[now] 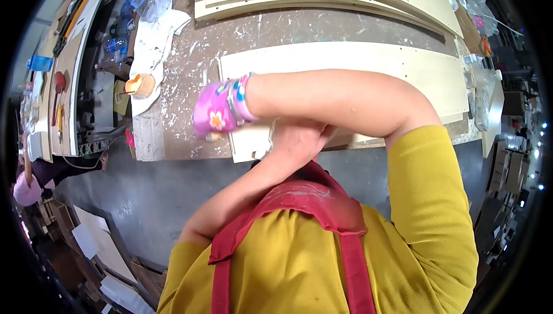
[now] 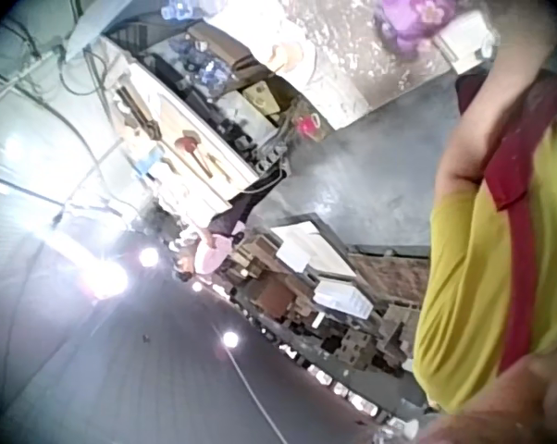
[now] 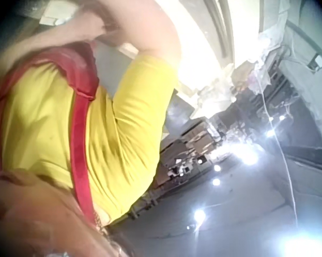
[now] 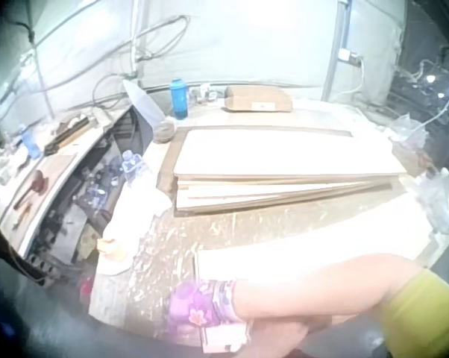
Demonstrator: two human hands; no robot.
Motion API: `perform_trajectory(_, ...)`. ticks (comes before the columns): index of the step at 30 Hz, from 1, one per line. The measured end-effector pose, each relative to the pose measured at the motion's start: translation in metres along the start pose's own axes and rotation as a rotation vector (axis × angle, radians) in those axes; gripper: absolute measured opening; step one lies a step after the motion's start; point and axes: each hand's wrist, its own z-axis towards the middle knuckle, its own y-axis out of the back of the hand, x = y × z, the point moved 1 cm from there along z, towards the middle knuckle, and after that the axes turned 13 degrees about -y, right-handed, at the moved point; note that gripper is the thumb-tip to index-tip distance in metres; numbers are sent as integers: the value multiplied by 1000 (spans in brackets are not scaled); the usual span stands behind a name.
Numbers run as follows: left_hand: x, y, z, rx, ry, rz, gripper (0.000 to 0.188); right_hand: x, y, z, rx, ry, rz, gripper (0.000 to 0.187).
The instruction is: The person wipes the surface of light-colored wooden boards with a white cloth and a small sponge. They repeatedly dip the sponge into a container of liquid and apply it to the wood, then wipe the area with the cloth. The person works on multiple boards stacked on a workbench in a workshop.
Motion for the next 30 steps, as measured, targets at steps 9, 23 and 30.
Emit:
perform_trajectory(9,-1,6,1,-115,-89,-9,18,-96,36,-14,-337,-467,26,26)
perform_trajectory(23,8,46,8,159,-124,-9,18,-80,35,-48,-607,-823,483,37)
perform_trajectory(30,24,36,-4,105,-166,116,21,-76,14,-15,-423,-818,159,29)
